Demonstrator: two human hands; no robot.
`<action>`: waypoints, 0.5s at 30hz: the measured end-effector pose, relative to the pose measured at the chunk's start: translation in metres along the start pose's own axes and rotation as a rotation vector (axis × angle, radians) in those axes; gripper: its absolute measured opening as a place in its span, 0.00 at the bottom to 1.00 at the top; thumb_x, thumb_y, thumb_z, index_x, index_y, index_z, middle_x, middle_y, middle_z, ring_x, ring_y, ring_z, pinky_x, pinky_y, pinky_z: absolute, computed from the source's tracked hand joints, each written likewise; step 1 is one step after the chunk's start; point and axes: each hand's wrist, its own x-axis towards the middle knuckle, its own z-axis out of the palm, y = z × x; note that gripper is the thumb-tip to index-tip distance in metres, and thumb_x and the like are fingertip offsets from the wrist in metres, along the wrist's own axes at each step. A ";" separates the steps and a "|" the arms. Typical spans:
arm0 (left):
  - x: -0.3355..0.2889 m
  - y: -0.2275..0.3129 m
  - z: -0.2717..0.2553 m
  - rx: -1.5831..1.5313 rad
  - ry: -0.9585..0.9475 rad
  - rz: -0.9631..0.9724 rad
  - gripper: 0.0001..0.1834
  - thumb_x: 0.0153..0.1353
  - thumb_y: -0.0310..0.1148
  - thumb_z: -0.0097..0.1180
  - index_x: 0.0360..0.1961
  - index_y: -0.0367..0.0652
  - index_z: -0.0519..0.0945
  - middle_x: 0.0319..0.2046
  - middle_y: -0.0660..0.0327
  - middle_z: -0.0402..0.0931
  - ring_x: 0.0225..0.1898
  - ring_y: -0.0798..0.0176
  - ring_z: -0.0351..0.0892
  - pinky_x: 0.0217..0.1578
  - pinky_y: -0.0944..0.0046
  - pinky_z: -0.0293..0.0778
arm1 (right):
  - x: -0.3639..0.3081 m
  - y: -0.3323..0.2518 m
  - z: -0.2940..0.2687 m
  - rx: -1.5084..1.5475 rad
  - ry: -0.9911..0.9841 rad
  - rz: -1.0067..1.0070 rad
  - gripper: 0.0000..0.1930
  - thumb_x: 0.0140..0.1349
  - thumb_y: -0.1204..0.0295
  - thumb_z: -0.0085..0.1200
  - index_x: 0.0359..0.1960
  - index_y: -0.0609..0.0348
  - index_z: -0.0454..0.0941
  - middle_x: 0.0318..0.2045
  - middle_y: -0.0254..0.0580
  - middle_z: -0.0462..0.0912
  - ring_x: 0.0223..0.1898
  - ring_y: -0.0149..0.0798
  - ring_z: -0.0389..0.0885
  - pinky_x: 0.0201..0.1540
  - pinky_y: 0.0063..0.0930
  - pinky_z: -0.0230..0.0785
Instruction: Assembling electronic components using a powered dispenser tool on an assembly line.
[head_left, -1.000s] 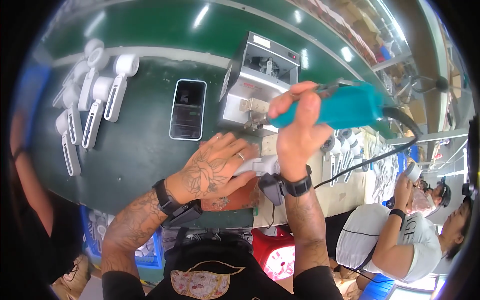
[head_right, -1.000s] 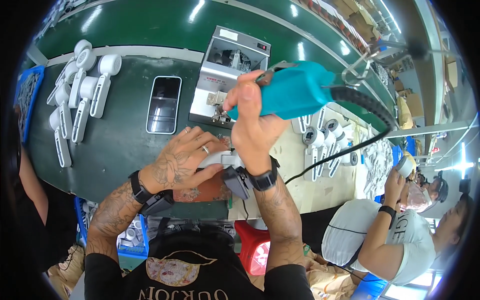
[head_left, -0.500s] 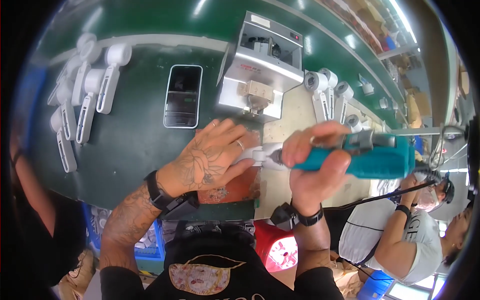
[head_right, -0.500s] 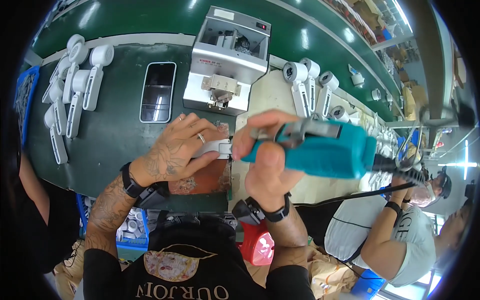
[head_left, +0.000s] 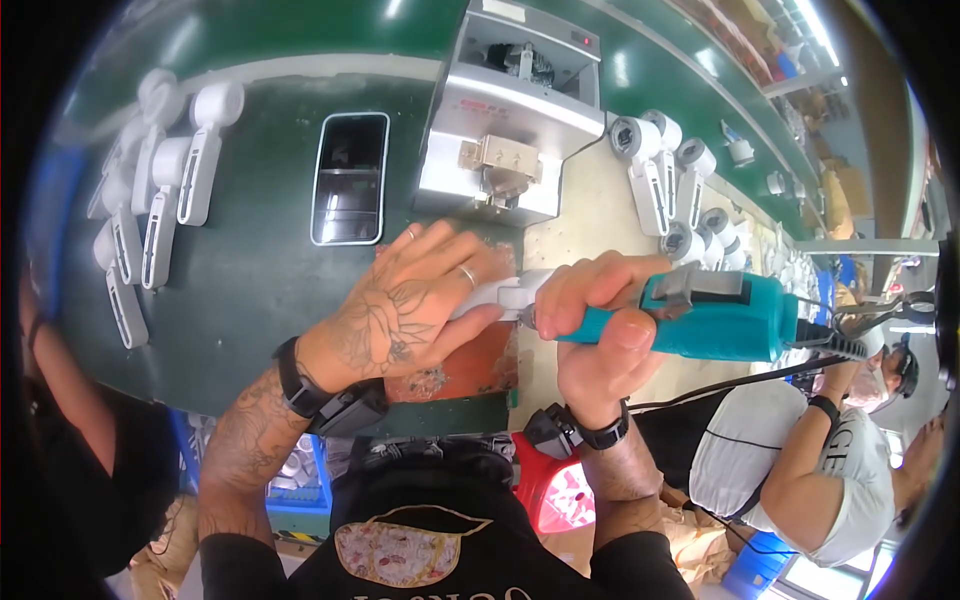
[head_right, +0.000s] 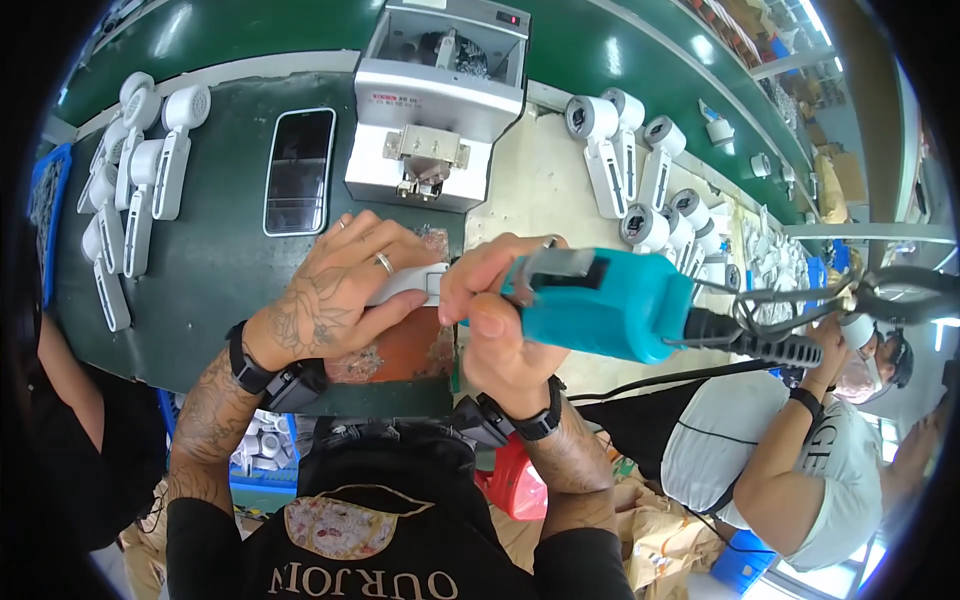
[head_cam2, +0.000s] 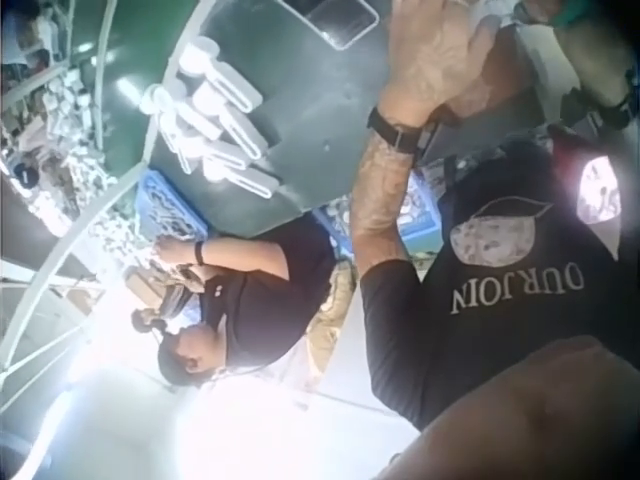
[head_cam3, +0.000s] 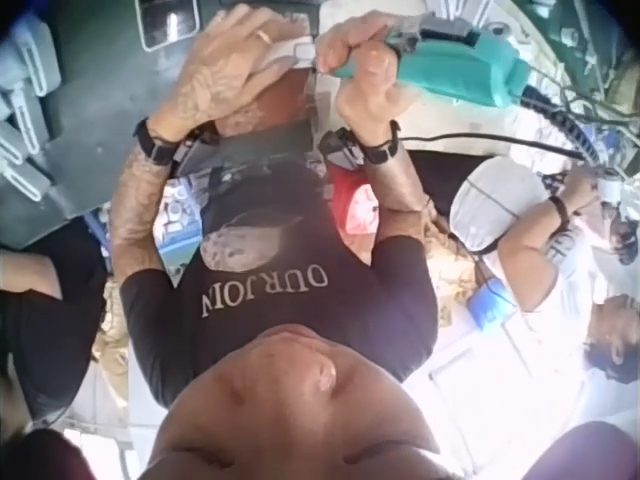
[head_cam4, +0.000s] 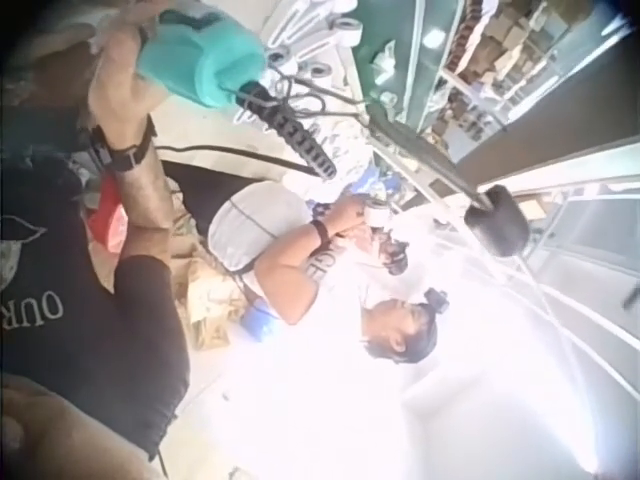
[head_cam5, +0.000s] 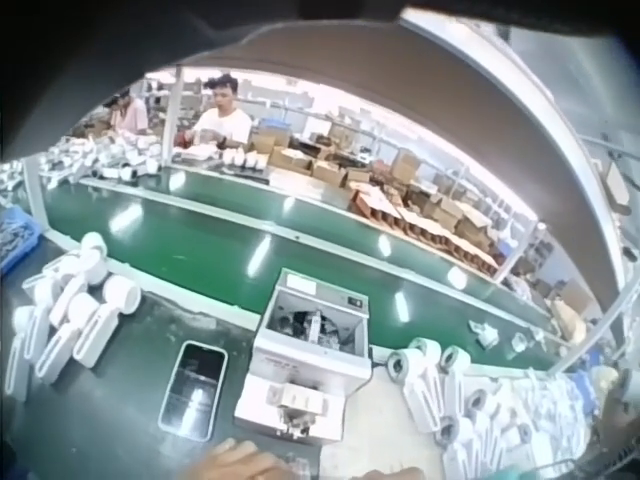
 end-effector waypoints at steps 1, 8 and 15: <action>0.002 -0.001 -0.002 0.003 -0.012 0.005 0.21 0.57 0.35 0.61 0.52 0.43 0.78 0.47 0.59 0.75 0.45 0.51 0.72 0.48 0.54 0.66 | 0.000 0.001 0.000 0.037 -0.010 0.000 0.28 0.64 0.44 0.53 0.38 0.60 0.63 0.17 0.38 0.67 0.16 0.35 0.66 0.20 0.32 0.63; 0.004 0.001 -0.002 0.018 -0.009 0.018 0.20 0.59 0.39 0.59 0.51 0.42 0.77 0.51 0.57 0.73 0.49 0.49 0.73 0.52 0.49 0.68 | -0.003 0.005 0.001 0.054 0.007 -0.067 0.26 0.63 0.46 0.56 0.37 0.59 0.64 0.19 0.39 0.69 0.18 0.36 0.69 0.21 0.30 0.65; -0.030 0.013 -0.005 0.027 -0.003 0.181 0.18 0.55 0.34 0.64 0.47 0.45 0.80 0.48 0.61 0.78 0.44 0.51 0.78 0.48 0.54 0.72 | -0.032 -0.020 -0.001 0.160 -0.020 -0.006 0.28 0.59 0.44 0.59 0.37 0.59 0.66 0.21 0.38 0.72 0.18 0.35 0.71 0.20 0.28 0.65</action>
